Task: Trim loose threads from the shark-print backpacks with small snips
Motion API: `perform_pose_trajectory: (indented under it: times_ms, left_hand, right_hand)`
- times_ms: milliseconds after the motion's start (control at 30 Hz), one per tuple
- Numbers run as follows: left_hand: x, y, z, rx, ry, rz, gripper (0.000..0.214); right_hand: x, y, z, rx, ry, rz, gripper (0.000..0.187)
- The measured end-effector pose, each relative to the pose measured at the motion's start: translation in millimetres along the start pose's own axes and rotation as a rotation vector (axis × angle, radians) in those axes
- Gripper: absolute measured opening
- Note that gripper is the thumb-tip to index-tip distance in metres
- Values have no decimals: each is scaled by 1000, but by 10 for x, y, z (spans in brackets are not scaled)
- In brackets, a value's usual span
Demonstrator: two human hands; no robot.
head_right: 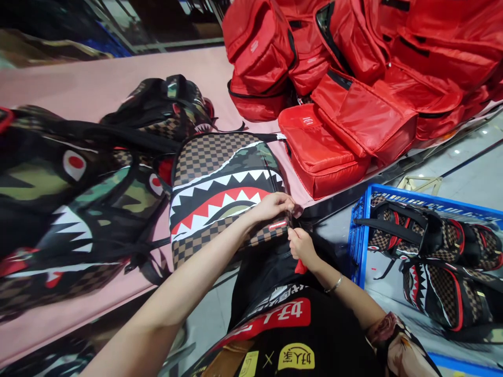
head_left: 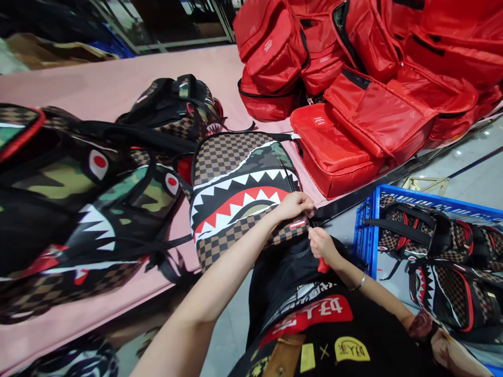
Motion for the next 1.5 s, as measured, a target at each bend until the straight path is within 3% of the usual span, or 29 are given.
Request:
perform_pose_trajectory:
  times_ms: [133,233,300,367,500,567,700,867,1333,1500]
  left_hand:
    - [-51,230,-311,-76,78,-45,36]
    - [-106,533,-657,84,196,125,29]
    - [-161,715,-770,175,200,222,26]
    - [-239,816,-706,124,141,111,21]
    - [-362,877,-294,-115,-233,-362,22]
    - [-338,893,-146,-169,-426,-459,21]
    - [-184,915,-104,-208,-586,-523,29]
    - [-67,914,-156,-209,-620,-509,18]
    - [-129,990,-34,-191,-438,-581,22]
    - [-104,980,-65,-223,-526,-592,32]
  right_hand:
    - [-158,-18,-12,-34,-21,5,36]
    - [-321,-81,11,-123,16,-11,29]
    - [-412,-148,56,-207,66,-26,24]
    - [-471,-231,116,-288,122,-25,21]
    - [-512,-425,217,-340,181,69,20]
    - [-519,-514,247,-347,193,119,21]
    - [-516,-640,276,-371,210,174,22]
    - [-484,-708,316,-408,241,241,21]
    - [-451,-752,411,-513,297,295,11]
    - [-505,-780,384,-498,310,279,14]
Point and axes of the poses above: each hand's wrist, its own y-axis away from the middle knuckle, its own x-axis out of the palm, z = x × y, the point moved 2 cm from there along -y, towards the middle knuckle, and after that the axes turned 14 degrees about -z, right-handed, at the moved point
